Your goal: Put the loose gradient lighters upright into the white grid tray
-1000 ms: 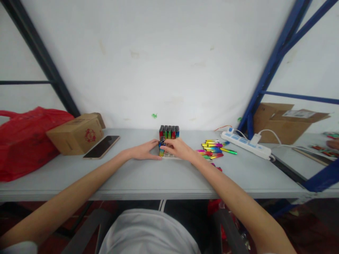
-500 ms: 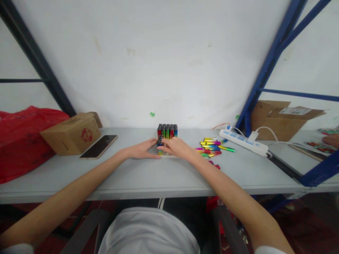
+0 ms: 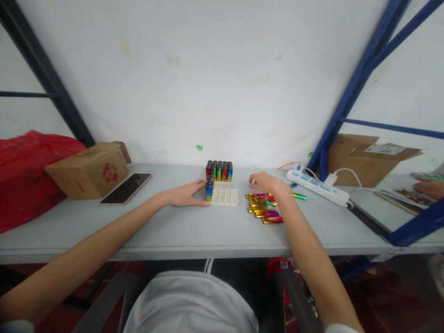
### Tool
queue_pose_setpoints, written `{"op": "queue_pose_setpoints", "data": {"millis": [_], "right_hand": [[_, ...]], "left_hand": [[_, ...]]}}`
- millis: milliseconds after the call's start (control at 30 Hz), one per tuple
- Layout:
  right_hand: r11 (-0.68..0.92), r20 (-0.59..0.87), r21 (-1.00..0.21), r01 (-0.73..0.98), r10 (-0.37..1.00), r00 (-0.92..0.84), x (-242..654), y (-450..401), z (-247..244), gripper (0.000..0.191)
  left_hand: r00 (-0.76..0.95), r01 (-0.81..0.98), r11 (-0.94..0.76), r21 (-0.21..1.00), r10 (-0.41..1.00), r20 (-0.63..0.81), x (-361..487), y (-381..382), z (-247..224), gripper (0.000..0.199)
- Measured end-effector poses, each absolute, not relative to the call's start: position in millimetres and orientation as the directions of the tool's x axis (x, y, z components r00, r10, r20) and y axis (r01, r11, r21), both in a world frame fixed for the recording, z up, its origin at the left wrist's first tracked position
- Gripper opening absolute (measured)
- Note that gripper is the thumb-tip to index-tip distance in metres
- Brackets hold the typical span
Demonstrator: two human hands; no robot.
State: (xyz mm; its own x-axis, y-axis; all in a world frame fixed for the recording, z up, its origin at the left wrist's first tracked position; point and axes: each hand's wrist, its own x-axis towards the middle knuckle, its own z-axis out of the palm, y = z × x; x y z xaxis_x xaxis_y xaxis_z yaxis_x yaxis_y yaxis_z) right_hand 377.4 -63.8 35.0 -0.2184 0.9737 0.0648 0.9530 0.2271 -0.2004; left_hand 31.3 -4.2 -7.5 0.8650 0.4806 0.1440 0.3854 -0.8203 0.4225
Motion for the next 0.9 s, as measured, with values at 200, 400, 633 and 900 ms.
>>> {"op": "queue_pose_setpoints", "data": {"millis": [200,400,633,900], "right_hand": [[0.209,-0.182,-0.213,0.954,0.951,-0.249,403,-63,34,0.036],[0.275,-0.203,-0.201,0.940,0.927,-0.314,390,-55,27,0.027],[0.351,0.300,-0.122,0.928,0.905,-0.303,377,-46,25,0.019],[0.364,0.385,-0.802,0.474,0.921,-0.057,337,-36,2,0.026]], "left_hand": [[0.869,0.368,-0.828,0.423,0.468,0.162,30,-4,-7,0.075],[0.889,0.353,-0.848,0.395,0.435,0.140,27,1,-5,0.080],[0.895,0.363,-0.855,0.370,0.431,0.118,25,5,-7,0.082],[0.892,0.355,-0.859,0.368,0.430,0.143,27,-2,-4,0.081]]}}
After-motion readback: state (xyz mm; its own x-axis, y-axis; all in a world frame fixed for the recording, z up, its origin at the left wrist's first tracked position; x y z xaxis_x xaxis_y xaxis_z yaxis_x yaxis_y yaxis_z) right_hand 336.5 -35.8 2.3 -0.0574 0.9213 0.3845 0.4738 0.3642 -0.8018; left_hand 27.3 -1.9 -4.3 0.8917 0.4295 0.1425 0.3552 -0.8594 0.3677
